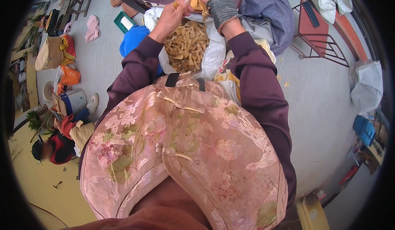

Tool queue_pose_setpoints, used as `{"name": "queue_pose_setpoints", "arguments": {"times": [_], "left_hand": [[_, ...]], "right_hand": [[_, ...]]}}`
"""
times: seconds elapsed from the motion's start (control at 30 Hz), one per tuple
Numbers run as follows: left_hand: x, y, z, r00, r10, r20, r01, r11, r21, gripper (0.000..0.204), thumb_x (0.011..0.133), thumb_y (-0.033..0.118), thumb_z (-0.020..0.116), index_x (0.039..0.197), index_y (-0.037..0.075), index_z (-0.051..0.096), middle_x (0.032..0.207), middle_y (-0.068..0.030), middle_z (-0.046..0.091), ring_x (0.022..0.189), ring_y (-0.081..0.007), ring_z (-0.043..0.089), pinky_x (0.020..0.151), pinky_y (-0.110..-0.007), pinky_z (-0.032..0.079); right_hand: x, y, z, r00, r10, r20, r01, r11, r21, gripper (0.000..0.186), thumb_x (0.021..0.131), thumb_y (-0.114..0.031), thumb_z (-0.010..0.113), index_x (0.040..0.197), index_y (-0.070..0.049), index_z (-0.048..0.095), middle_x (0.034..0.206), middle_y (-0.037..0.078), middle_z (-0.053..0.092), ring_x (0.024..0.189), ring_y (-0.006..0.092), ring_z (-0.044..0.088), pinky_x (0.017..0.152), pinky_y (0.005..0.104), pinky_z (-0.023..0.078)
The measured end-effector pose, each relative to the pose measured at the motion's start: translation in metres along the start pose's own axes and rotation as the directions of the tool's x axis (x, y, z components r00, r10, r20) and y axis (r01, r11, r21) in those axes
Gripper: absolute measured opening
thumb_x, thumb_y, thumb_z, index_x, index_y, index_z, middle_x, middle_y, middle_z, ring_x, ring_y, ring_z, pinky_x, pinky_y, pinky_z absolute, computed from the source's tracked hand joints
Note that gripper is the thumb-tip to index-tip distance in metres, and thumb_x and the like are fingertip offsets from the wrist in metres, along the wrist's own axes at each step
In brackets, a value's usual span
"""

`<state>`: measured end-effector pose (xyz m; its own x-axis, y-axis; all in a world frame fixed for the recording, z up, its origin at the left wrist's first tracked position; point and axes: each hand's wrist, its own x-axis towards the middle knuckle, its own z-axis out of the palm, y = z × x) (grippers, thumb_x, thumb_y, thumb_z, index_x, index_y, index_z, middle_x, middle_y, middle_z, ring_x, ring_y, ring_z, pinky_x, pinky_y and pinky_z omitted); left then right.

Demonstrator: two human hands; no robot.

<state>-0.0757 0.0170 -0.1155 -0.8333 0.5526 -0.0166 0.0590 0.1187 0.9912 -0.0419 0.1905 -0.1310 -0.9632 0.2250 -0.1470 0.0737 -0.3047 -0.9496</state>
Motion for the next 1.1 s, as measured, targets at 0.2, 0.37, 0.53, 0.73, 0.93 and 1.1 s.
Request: {"name": "queue_pose_setpoints", "arguments": {"times": [0.2,0.37,0.53,0.73,0.93,1.1], "left_hand": [[-0.007,0.014,0.002,0.962,0.053,0.269,-0.065,0.997,0.036,0.031,0.097,0.029,0.048,0.104,0.000,0.059,0.089,-0.0013,0.060,0.084,-0.0099,0.055,0.080,-0.024,0.044],[0.000,0.012,-0.009,0.992,0.043,0.118,-0.051,0.997,0.064,0.025,0.096,0.023,0.051,0.106,0.001,0.058,0.080,0.0017,0.055,0.078,-0.0072,0.051,0.072,-0.023,0.043],[0.010,0.007,-0.012,0.983,0.184,-0.018,-0.174,0.952,0.252,0.019,0.094,0.019,0.053,0.105,0.004,0.058,0.077,0.0030,0.050,0.072,-0.0062,0.045,0.065,-0.021,0.039],[0.033,-0.003,-0.019,0.973,0.225,-0.050,-0.202,0.935,0.291,0.016,0.093,0.017,0.054,0.100,0.003,0.058,0.076,0.0024,0.049,0.072,-0.0068,0.044,0.066,-0.021,0.039],[0.051,-0.013,-0.022,0.981,0.180,-0.073,-0.142,0.921,0.363,0.016,0.092,0.019,0.055,0.096,0.004,0.058,0.077,-0.0018,0.055,0.073,-0.0095,0.049,0.067,-0.025,0.042],[0.054,-0.012,0.000,0.982,0.149,-0.113,-0.011,0.648,0.762,0.026,0.088,0.029,0.055,0.098,0.005,0.060,0.087,-0.0141,0.065,0.080,-0.0284,0.063,0.071,-0.038,0.047]], "right_hand": [[-0.002,-0.008,0.005,0.998,0.049,0.047,-0.058,0.975,0.216,0.018,0.080,-0.018,0.071,0.086,-0.004,0.061,0.068,0.001,0.054,0.061,0.0090,0.052,0.054,0.0221,0.042],[0.006,-0.009,-0.002,0.990,0.119,0.075,-0.138,0.926,0.351,0.013,0.081,-0.011,0.066,0.084,-0.002,0.058,0.062,0.003,0.055,0.051,0.0120,0.053,0.049,0.0224,0.043],[0.007,-0.016,-0.002,0.992,0.117,0.052,-0.123,0.983,0.136,0.013,0.081,-0.012,0.066,0.085,-0.002,0.059,0.067,0.006,0.061,0.053,0.0136,0.060,0.050,0.0213,0.049],[0.021,-0.004,-0.004,0.997,0.077,-0.023,-0.076,0.997,0.022,0.019,0.081,-0.011,0.069,0.091,0.000,0.057,0.071,0.007,0.063,0.060,0.0134,0.062,0.053,0.0213,0.049],[0.031,-0.008,0.000,1.000,-0.016,-0.017,0.013,0.993,-0.116,0.016,0.082,-0.013,0.068,0.087,-0.001,0.059,0.071,0.007,0.064,0.056,0.0138,0.062,0.048,0.0237,0.049],[0.068,0.056,-0.031,0.915,-0.389,0.105,0.268,0.394,-0.879,0.032,0.084,-0.030,0.058,0.085,0.001,0.063,0.085,0.023,0.064,0.075,0.0319,0.064,0.067,0.0387,0.052]]}}
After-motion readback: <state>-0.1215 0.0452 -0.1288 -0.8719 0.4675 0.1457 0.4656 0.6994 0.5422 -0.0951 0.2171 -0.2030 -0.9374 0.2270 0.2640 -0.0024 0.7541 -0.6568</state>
